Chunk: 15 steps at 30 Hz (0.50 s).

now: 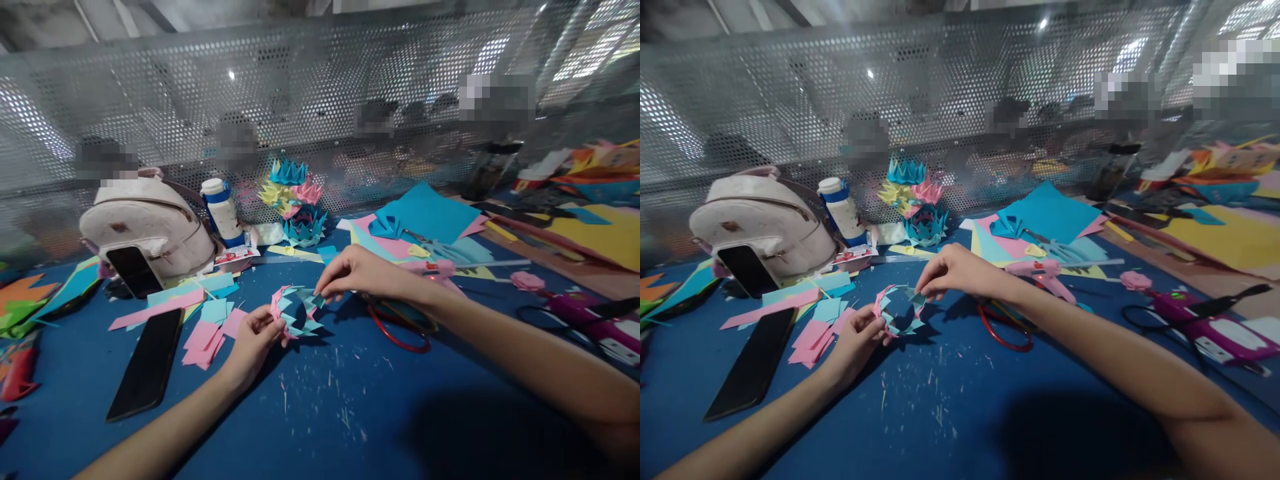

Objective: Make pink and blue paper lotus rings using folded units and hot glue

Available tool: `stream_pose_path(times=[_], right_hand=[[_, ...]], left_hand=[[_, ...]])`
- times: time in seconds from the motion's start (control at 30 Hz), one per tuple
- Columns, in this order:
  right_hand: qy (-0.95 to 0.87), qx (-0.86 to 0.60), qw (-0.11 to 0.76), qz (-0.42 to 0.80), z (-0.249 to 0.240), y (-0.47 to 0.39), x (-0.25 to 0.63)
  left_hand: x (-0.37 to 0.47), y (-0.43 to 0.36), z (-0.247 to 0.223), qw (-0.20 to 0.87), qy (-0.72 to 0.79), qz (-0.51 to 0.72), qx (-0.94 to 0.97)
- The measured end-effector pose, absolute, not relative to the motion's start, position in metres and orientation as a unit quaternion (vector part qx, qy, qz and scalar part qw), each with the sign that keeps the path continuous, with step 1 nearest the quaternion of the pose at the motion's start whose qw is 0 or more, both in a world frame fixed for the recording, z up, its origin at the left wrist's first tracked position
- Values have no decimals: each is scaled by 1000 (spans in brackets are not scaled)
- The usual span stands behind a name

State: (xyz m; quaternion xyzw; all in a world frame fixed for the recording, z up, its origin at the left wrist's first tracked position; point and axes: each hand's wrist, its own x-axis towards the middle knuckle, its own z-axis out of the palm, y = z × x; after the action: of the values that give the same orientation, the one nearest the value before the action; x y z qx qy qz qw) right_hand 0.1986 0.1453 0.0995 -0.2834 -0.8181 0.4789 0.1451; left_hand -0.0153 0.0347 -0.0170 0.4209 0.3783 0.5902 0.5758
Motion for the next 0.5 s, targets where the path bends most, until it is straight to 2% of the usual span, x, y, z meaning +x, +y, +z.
stream_pose_path(times=[0.37,0.5], right_hand=[[-853,-262,157,422,96,149,200],[-907,-183,201,321,95,140,198]], left_hand=[[-18,37,-22,600,361,587,407],[-18,38,-22,601,357,586,409]])
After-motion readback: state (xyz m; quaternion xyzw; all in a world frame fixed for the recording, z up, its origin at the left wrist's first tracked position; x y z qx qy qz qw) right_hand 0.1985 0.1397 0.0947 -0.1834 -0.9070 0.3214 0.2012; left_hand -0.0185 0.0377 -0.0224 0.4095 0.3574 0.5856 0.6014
